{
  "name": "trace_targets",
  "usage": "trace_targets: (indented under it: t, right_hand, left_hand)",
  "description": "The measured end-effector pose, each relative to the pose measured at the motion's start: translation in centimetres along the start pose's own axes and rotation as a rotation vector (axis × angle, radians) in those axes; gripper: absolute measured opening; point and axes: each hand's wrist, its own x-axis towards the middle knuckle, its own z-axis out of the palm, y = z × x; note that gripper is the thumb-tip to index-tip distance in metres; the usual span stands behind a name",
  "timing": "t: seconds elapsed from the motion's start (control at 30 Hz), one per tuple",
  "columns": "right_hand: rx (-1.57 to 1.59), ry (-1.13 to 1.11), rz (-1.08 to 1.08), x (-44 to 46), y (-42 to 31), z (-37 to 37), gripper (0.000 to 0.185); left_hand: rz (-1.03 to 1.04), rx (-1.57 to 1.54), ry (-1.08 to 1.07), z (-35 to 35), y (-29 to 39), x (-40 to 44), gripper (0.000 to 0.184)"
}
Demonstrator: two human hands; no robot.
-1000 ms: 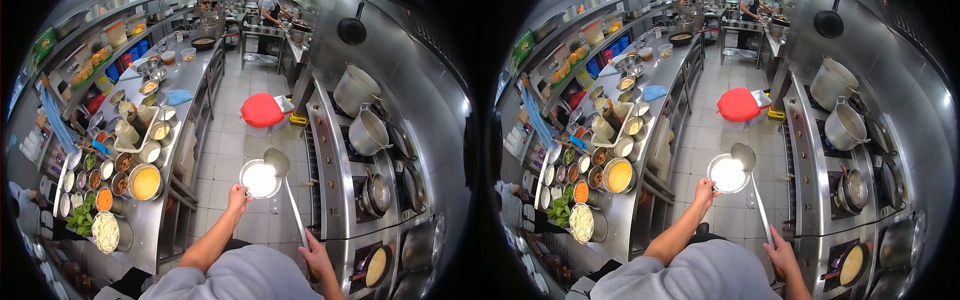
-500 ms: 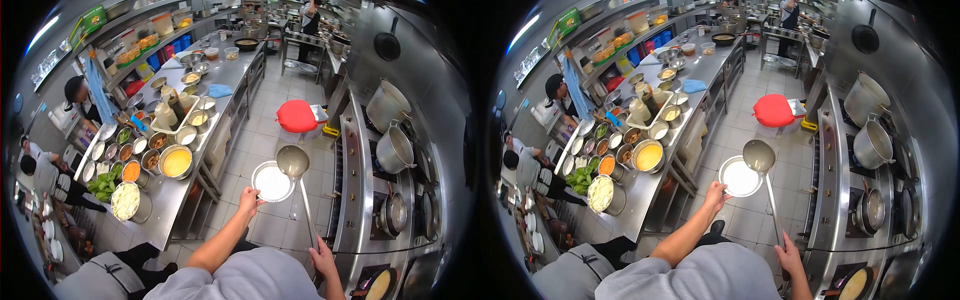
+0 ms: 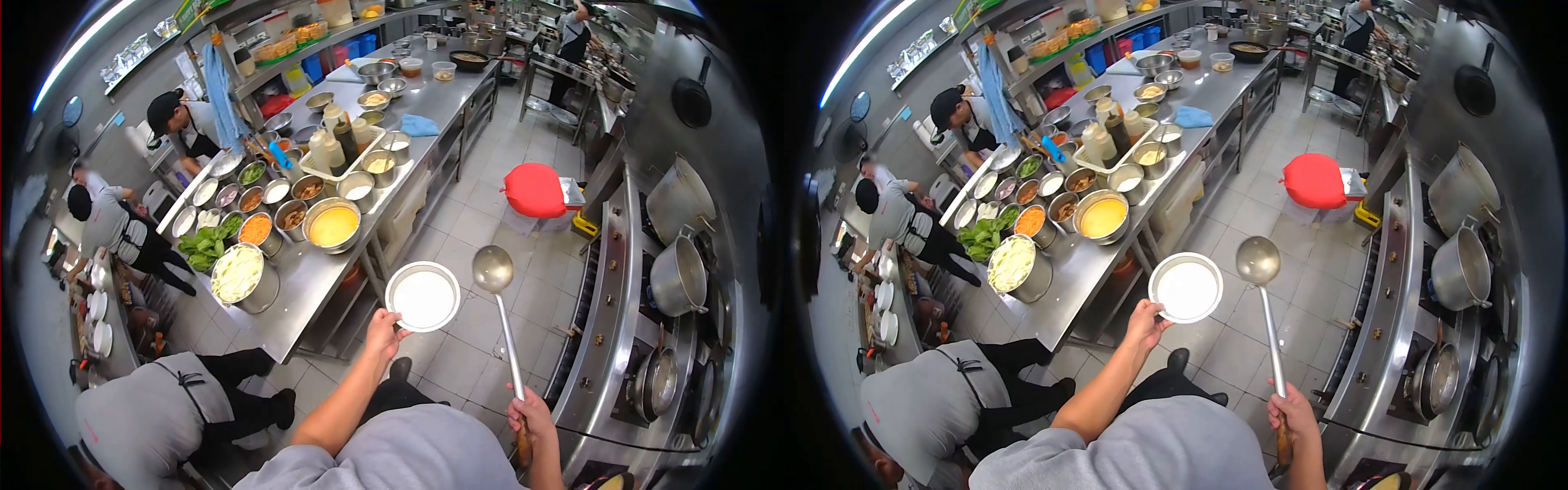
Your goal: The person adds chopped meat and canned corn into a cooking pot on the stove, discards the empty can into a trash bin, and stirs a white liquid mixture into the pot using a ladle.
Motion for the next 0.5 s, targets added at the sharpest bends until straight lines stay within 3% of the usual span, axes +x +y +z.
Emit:
trace_targets:
  t: [0.1,0.3,0.5]
  right_hand:
    - [0.062,0.088,0.014,0.7,1.1,-0.8,0.024]
    - [0.036,0.229,0.051,2.1,3.2,-2.4,0.020]
    - [0.092,0.289,0.019,2.3,4.0,-3.6,0.020]
  left_hand:
    - [0.060,-0.037,0.053,-3.0,2.3,-0.7,0.015]
    - [0.267,-0.101,0.229,-9.0,6.7,-0.5,0.011]
    - [0.402,-0.171,0.368,-15.3,9.9,3.0,0.019]
